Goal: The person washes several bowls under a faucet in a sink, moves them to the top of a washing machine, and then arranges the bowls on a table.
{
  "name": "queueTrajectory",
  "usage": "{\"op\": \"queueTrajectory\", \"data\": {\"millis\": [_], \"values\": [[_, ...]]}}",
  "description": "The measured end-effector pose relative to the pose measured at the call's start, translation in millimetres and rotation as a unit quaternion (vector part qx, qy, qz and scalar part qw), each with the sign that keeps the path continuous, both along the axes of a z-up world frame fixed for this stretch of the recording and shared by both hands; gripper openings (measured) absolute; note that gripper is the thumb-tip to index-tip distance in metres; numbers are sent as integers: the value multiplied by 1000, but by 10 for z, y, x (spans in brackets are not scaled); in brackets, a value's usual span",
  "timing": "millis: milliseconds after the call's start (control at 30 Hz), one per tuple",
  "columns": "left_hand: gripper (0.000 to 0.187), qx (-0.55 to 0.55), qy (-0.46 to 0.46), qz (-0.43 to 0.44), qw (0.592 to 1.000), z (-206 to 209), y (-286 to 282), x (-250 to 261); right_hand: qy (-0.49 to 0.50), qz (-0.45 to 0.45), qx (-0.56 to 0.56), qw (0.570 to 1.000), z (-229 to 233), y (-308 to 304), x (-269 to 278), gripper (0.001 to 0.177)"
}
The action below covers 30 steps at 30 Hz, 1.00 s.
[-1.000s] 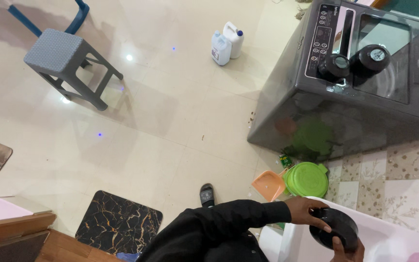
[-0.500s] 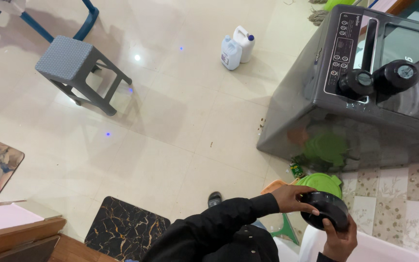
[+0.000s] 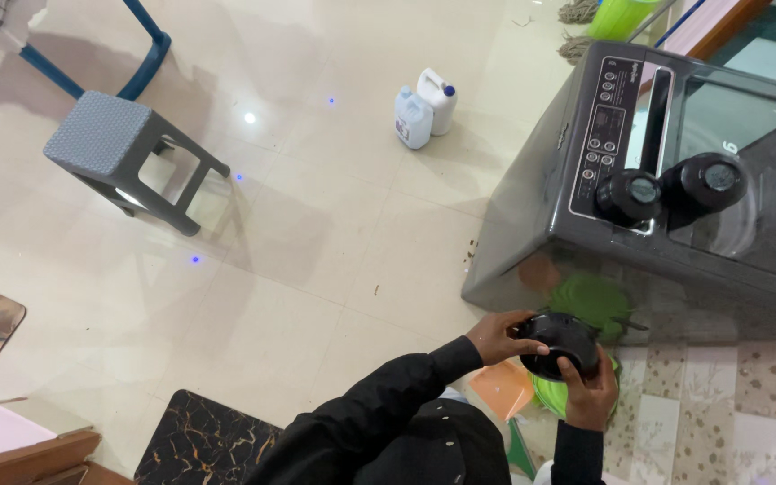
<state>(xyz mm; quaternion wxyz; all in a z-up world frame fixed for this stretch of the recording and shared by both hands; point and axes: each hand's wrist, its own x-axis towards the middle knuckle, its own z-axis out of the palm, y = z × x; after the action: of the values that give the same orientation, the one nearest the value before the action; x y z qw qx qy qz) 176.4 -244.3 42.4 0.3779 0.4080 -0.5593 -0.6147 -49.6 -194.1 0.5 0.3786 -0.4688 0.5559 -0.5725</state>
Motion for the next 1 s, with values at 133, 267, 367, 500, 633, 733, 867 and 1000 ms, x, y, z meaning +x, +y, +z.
{"op": "queueTrajectory", "data": {"millis": [133,267,367,500,633,733,867,1000], "values": [[80,55,21,1,998,134,-404,-104,-28,7,2,1000,-42,-466,-116,71],[78,49,25,0,998,217,-641,-194,-28,14,3,999,9,-707,-231,69],[78,67,36,2,997,222,-751,-324,-34,6,-1,999,28,-767,-305,70],[77,68,51,-19,996,260,-860,-421,-20,-9,-1,1000,56,-820,-391,68],[78,61,30,-28,997,314,-1024,-504,14,-49,23,998,94,-884,-458,69],[79,61,31,-37,997,296,-1179,-590,-7,-54,19,998,139,-954,-497,68],[81,74,0,-69,995,299,-1507,-699,-27,-41,-20,999,267,-1140,-508,63],[80,45,18,-75,996,340,-1812,-701,-7,-67,-4,998,408,-1384,-436,57]]}}
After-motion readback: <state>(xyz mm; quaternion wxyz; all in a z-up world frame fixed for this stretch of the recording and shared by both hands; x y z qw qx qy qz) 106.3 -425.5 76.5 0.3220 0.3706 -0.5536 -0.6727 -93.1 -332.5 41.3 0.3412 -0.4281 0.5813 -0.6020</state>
